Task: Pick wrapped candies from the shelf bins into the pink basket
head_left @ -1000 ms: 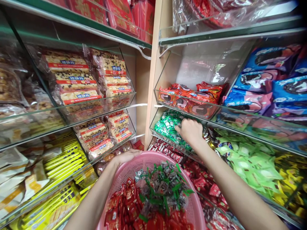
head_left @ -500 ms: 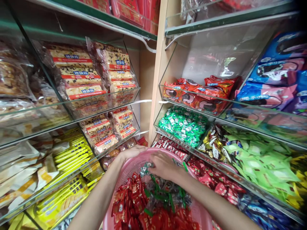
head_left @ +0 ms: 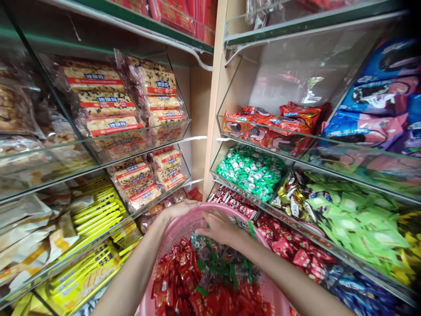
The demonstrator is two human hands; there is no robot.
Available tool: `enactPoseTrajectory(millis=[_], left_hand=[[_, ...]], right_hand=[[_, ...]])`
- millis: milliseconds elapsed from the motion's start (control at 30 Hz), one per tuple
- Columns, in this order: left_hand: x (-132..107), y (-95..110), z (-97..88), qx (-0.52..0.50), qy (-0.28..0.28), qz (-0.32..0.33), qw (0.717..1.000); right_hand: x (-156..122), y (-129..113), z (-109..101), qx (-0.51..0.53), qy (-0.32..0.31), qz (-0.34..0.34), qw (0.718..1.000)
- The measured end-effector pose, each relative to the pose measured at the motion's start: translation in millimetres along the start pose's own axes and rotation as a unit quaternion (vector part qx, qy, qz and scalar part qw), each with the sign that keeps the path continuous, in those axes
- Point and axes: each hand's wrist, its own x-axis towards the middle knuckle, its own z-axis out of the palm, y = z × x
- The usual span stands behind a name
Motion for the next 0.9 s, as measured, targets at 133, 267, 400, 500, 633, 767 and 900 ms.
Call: enactPoseTrajectory(millis=[133,267,400,500,633,767,900], left_hand=[[5.7,-3.3,2.1,0.011,0.001,0.024,1.0],[10.5,-5.3,6.7,0.014,0.007,0.04,0.999],[15.0,-6.0,9.9,0.018,0.012,0.043,0.999],[18.7,-3.6,11.8,0.024,0.012,0.042,0.999],[21.1,2.7,14.2,0.025,0.002,0.035,0.999],[19.4,6.3,15.2,0.026,0.0,0.024,0.999],[16.1,4.3,15.1,0.021,0.006,0.021,1.0]], right_hand=[[-12.7,8.8,-26.8,-0.002,0.055,-0.007,0.998],[-24.9,20.2,-47.1,-0.014,0.108,-0.017,0.994],[-32.3,22.2,-46.7,-0.007,0.098,-0.052,0.994],[-28.1,15.6,-28.8,-0.006,0.004,-0.129,0.992],[-9.0,4.9,-2.5,-0.061,-0.189,-0.156,0.968],[7.2,-1.9,6.8,-0.118,-0.275,-0.135,0.945],[12.0,-5.0,11.6,-0.139,-0.312,-0.138,0.93]])
